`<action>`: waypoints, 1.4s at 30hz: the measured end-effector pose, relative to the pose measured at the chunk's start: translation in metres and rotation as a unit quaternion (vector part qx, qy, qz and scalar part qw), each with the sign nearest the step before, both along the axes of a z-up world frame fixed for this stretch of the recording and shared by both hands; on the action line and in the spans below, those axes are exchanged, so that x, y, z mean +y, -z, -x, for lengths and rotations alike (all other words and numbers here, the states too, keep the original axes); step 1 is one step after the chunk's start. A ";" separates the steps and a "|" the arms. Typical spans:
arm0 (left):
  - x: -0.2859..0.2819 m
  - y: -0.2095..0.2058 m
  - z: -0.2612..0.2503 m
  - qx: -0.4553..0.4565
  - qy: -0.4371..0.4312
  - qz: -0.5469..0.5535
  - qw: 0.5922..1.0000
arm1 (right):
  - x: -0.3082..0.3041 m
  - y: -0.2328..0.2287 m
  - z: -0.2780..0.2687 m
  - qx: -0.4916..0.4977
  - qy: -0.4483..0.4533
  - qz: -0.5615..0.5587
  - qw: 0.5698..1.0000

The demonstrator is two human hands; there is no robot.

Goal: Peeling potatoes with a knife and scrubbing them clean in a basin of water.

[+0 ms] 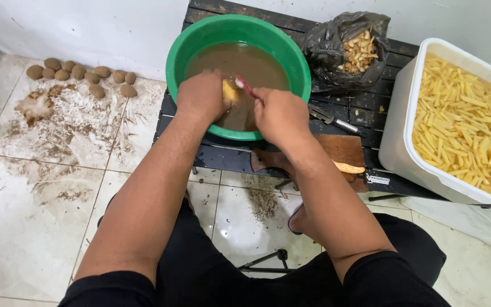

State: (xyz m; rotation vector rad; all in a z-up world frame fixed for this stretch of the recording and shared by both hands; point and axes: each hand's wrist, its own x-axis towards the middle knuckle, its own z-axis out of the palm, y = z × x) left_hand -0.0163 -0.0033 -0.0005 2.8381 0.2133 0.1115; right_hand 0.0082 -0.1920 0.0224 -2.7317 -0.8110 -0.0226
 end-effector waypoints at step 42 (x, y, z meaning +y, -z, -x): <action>0.012 0.035 -0.031 0.012 -0.001 -0.079 0.997 | 0.015 0.003 0.007 0.053 -0.078 -0.032 0.995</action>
